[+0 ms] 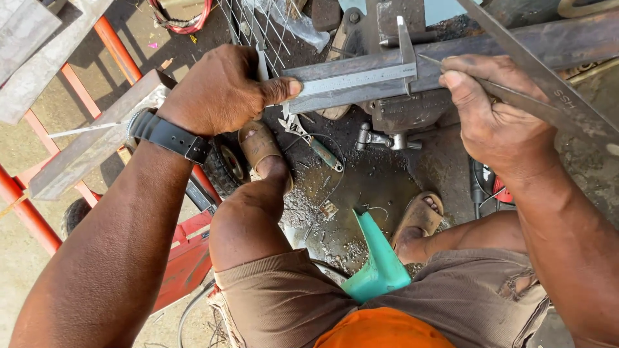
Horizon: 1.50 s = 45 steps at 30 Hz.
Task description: The person sits on a small stool and uses a vernier caliper to measure the dimensions of a rectangular metal bar clamped in a vise. They adjust the caliper jaws and read the measurement, then use a metal scriber to mark a line on the bar based on the measurement.
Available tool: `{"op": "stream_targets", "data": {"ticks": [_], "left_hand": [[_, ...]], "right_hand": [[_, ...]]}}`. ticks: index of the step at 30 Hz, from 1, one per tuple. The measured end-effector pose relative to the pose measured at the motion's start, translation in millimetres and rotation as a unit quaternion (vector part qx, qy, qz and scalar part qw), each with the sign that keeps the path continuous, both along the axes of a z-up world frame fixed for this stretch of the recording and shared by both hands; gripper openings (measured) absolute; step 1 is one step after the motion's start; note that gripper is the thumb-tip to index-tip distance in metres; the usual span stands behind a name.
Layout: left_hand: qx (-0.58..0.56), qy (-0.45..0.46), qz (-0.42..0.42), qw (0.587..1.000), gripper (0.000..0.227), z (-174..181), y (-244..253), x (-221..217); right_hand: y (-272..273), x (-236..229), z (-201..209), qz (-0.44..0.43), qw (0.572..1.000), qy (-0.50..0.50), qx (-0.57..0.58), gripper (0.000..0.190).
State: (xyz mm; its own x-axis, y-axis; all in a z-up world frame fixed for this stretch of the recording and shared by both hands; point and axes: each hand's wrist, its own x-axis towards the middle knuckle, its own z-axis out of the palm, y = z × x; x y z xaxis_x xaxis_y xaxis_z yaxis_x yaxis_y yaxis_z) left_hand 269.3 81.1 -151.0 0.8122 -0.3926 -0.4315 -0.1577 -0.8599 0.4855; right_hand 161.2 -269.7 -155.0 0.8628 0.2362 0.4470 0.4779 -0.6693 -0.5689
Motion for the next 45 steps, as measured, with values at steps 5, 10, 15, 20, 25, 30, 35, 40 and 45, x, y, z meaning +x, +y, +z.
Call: {"op": "stream_targets", "data": {"ticks": [5,10,15,20,25,30,35,40,45], "left_hand": [[0.004,-0.004,0.006,1.000,0.073,0.9,-0.6,-0.8],[0.004,-0.004,0.009,1.000,0.075,2.0,-2.0,-0.6],[-0.005,-0.058,-0.012,0.998,0.080,-6.5,0.4,7.9],[-0.038,0.002,0.021,0.999,0.075,4.2,3.4,-5.1],[-0.112,-0.055,0.213,0.969,0.054,68.0,50.7,-41.3],[-0.429,-0.111,0.357,0.822,0.043,115.7,49.7,-108.3],[-0.621,-0.081,0.446,0.640,0.033,114.7,-38.3,-197.2],[-0.734,-0.006,0.442,0.516,0.025,55.2,-150.6,-274.1],[-0.759,0.045,0.487,0.430,0.026,25.5,-213.3,-310.2]], "right_hand": [[-2.2,-0.6,5.8,-0.012,0.998,-0.015,-0.064,0.018],[0.0,-15.6,24.5,-0.003,0.995,0.010,-0.102,0.014],[-5.0,-82.3,37.4,-0.039,0.979,0.088,-0.181,0.013],[-14.8,-147.1,23.8,-0.136,0.989,0.056,0.027,0.019],[-24.9,-194.1,-16.0,-0.228,0.957,0.089,0.153,0.029],[-15.5,-208.3,-40.5,-0.304,0.860,0.115,0.393,0.036],[10.8,-225.0,-25.9,-0.227,0.870,0.148,0.413,0.035],[51.5,-236.3,17.7,-0.119,0.891,0.184,0.398,0.031],[51.8,-241.4,20.3,-0.123,0.920,0.161,0.335,0.024]]}}
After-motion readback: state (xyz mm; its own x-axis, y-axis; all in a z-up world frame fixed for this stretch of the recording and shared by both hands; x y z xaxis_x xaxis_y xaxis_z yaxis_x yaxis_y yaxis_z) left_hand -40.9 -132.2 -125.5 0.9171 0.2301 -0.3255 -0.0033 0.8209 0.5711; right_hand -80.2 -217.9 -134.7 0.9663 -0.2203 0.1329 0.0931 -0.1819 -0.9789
